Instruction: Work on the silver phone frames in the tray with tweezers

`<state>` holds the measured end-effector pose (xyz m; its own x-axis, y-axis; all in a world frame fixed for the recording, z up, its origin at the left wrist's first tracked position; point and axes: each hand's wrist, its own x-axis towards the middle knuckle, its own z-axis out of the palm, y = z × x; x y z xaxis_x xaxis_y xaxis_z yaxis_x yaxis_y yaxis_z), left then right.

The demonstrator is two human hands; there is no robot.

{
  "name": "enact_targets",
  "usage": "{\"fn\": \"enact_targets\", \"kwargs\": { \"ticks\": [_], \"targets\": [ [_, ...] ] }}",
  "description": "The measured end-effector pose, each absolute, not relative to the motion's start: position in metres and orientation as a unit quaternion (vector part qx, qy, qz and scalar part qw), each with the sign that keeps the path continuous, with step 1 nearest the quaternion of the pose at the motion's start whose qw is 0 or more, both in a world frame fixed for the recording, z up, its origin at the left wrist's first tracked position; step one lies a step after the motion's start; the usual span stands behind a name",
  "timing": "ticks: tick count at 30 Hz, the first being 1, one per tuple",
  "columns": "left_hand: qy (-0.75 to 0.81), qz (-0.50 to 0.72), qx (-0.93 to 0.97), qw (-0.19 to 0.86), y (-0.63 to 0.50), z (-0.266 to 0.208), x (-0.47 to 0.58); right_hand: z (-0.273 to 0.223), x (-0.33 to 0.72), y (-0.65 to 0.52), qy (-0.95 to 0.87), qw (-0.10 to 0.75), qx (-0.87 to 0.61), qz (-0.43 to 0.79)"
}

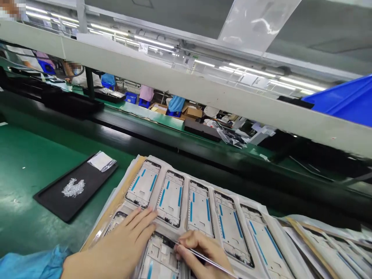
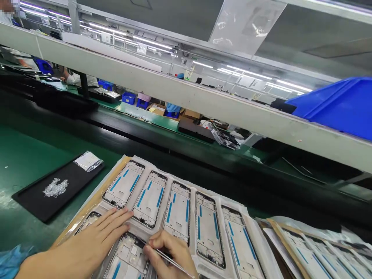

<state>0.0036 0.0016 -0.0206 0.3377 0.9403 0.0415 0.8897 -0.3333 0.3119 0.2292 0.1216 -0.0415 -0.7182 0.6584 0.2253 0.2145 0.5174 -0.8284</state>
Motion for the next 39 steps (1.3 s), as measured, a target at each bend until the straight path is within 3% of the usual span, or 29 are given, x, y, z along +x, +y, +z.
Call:
{"fn": "enact_targets", "kwargs": {
  "ticks": [8, 18, 27, 39],
  "targets": [
    [0.54, 0.114, 0.82, 0.15, 0.003, -0.025, -0.007, -0.041, 0.219, 0.121, -0.835, 0.251, -0.222, 0.436],
    [0.519, 0.07, 0.85, 0.062, 0.004, -0.017, -0.005, -0.047, 0.217, 0.118, -0.838, 0.256, -0.204, 0.437],
    [0.496, 0.135, 0.858, -0.017, -0.003, -0.073, -0.013, -0.048, 0.215, 0.117, -0.84, 0.266, -0.186, 0.435],
    [0.493, 0.103, 0.863, -0.025, -0.004, -0.088, -0.016, -0.045, 0.214, 0.115, -0.854, 0.281, -0.152, 0.411]
  ]
}}
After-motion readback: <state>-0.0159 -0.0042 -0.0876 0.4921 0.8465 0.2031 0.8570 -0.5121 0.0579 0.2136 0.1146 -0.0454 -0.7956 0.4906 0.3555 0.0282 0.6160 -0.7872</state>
